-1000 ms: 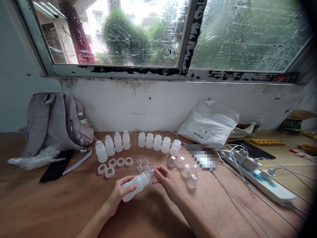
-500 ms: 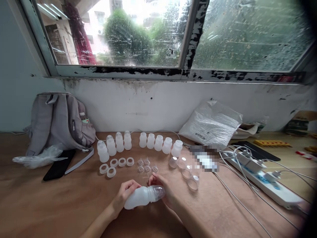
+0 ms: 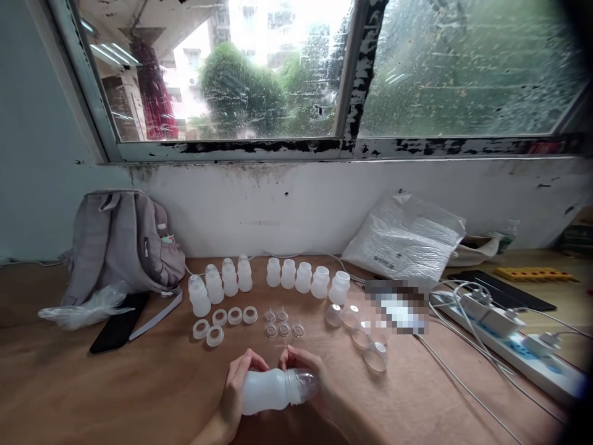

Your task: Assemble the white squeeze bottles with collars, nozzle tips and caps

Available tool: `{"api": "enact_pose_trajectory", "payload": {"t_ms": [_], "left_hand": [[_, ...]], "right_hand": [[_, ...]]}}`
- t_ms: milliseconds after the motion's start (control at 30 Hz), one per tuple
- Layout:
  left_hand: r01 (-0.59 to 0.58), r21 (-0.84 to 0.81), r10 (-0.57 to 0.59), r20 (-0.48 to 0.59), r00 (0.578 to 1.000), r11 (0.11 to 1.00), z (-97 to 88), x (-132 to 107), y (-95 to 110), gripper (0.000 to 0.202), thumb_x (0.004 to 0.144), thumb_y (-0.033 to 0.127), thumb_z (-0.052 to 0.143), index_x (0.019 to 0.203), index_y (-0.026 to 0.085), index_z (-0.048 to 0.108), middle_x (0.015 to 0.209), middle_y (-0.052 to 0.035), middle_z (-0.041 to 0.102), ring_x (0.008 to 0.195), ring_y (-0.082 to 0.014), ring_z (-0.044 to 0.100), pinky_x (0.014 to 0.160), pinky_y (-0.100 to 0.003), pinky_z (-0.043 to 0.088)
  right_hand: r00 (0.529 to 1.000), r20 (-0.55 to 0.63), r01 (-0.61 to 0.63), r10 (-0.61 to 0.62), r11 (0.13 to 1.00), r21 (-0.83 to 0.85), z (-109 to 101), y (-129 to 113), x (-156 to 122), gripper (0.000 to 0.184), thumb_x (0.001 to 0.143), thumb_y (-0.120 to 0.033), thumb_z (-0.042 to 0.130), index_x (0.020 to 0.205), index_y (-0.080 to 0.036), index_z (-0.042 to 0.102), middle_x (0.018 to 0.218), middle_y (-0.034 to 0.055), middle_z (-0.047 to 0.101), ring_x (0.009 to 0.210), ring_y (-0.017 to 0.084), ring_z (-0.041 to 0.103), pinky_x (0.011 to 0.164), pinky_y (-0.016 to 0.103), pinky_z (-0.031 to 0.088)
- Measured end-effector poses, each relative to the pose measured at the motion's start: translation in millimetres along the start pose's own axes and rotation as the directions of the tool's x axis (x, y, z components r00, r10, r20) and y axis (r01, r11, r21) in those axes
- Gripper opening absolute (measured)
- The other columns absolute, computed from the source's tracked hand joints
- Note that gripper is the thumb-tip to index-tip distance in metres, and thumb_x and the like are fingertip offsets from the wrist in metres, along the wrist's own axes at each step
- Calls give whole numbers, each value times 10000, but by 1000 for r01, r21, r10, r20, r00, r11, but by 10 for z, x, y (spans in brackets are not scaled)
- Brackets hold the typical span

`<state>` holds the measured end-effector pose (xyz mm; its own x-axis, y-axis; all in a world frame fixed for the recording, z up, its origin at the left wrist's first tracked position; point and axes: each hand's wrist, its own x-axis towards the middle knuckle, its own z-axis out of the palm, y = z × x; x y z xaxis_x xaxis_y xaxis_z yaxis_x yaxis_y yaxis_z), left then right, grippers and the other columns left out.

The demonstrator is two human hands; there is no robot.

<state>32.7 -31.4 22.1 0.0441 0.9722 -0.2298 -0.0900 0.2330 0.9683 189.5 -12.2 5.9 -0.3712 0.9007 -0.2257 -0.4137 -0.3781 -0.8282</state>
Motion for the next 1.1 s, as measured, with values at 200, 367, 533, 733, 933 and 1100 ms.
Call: {"api": "enact_pose_trajectory", "payload": {"t_ms": [200,367,533,733,933,1100], "left_hand": [[15,-13,-16,-59,998,1000,6,32,-43,505,705,621,403,624,151,570,668,-15,533,494,-133,530,291,-168,306],[14,10,-14,-27,1000,1000,-26,96,-127,520,692,637,393,600,156,569,641,-25,560,483,-138,521,308,-183,315],[-29,29,30,-50,998,999,-47,150,-196,533,713,625,362,577,155,573,617,-27,561,483,-137,512,376,-208,365],[-33,62,41,-127,991,998,-42,133,-212,529,717,619,338,540,168,549,622,-17,554,540,-151,511,469,-232,399],[-51,178,82,-172,982,983,-41,64,-173,489,765,546,302,529,191,543,684,-21,568,702,-191,506,606,-258,422],[-126,264,170,-150,974,956,-34,13,-133,466,796,486,267,523,209,523,660,-23,565,699,-199,507,631,-262,416]], "right_hand": [[999,-32,8,-7,999,40,25,3,4,296,685,-401,532,556,-135,548,541,9,503,476,94,409,466,221,270],[999,-40,-2,3,1000,23,33,4,11,272,645,-393,547,549,-138,544,524,0,485,474,94,398,467,222,267],[999,-53,14,-14,1000,2,45,4,9,260,632,-377,536,537,-135,544,525,1,466,485,96,389,466,221,257],[996,-59,65,-67,997,-44,68,6,-14,249,657,-350,500,536,-135,535,532,3,456,499,99,385,476,225,252],[985,-53,158,-164,981,-112,56,47,-41,250,710,-320,451,547,-142,517,539,-5,432,511,99,373,481,223,253],[977,-33,205,-212,968,-149,50,84,-33,278,739,-346,434,559,-149,514,563,-1,440,524,102,377,492,224,266]]}}
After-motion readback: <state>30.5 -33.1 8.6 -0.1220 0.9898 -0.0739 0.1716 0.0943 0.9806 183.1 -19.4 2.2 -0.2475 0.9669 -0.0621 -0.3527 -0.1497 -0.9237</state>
